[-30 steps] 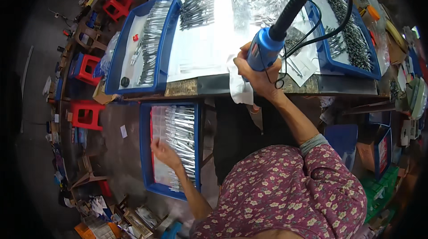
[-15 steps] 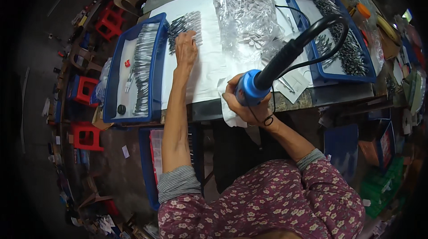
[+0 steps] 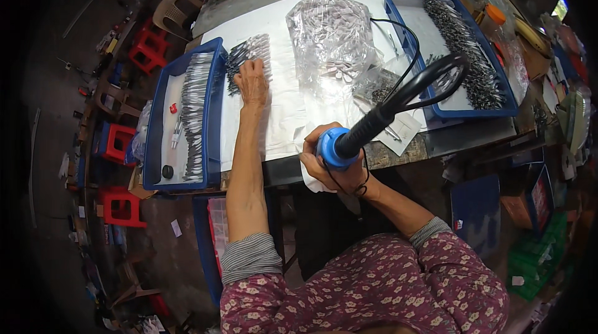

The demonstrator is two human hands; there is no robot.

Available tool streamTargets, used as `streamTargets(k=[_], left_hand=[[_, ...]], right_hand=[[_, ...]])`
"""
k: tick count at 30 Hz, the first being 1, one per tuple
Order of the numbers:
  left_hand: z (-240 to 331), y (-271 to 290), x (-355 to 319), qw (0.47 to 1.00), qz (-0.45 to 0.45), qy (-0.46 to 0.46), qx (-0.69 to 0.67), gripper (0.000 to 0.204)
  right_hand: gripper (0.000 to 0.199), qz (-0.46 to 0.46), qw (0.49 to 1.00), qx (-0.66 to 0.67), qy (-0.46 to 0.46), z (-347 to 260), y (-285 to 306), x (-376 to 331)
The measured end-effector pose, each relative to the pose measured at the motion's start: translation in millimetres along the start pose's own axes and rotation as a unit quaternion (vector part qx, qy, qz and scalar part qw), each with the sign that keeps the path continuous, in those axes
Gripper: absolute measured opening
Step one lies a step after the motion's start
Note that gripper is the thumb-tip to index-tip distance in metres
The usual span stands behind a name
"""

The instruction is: Using a handheld electric screwdriver to process or assemble small metal components at a workstation.

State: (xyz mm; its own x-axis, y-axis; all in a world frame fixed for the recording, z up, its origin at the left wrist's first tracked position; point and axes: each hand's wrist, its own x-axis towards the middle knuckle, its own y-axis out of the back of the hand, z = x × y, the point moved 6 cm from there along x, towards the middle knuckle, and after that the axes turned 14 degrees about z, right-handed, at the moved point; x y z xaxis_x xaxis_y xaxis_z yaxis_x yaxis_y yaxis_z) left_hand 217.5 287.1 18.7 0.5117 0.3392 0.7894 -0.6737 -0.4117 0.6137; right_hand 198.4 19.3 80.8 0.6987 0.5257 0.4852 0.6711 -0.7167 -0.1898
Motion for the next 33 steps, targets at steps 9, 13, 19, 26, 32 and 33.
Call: streamTargets(k=[9, 13, 19, 26, 32, 33], left_hand=[[18.0, 92.2, -2.6, 0.968, 0.166, 0.025, -0.188, 0.022], [23.0, 152.7, -39.3, 0.893, 0.196, 0.198, -0.352, 0.019], [100.2, 187.1, -114.3, 0.578, -0.049, 0.544, -0.606, 0.025], [140.0, 170.8, -174.6, 0.404, -0.107, 0.61, -0.673, 0.03], [145.5, 154.0, -176.7, 0.43, -0.137, 0.593, -0.667, 0.031], [145.5, 151.9, -176.3, 0.442, -0.14, 0.589, -0.662, 0.031]], right_hand=[[0.014, 0.025, 0.995, -0.093, 0.034, 4.7, 7.2, 4.0], [0.017, 0.054, 0.995, -0.031, -0.081, 17.5, -1.0, 3.2], [0.015, 0.102, 0.989, -0.047, -0.098, 10.0, 7.1, 12.9], [0.013, 0.094, 0.993, -0.006, -0.068, 10.2, 2.9, 9.6], [0.014, 0.088, 0.995, -0.008, -0.046, 9.4, 5.0, 10.2], [0.014, 0.082, 0.996, -0.006, -0.034, 7.1, 5.0, 10.9]])
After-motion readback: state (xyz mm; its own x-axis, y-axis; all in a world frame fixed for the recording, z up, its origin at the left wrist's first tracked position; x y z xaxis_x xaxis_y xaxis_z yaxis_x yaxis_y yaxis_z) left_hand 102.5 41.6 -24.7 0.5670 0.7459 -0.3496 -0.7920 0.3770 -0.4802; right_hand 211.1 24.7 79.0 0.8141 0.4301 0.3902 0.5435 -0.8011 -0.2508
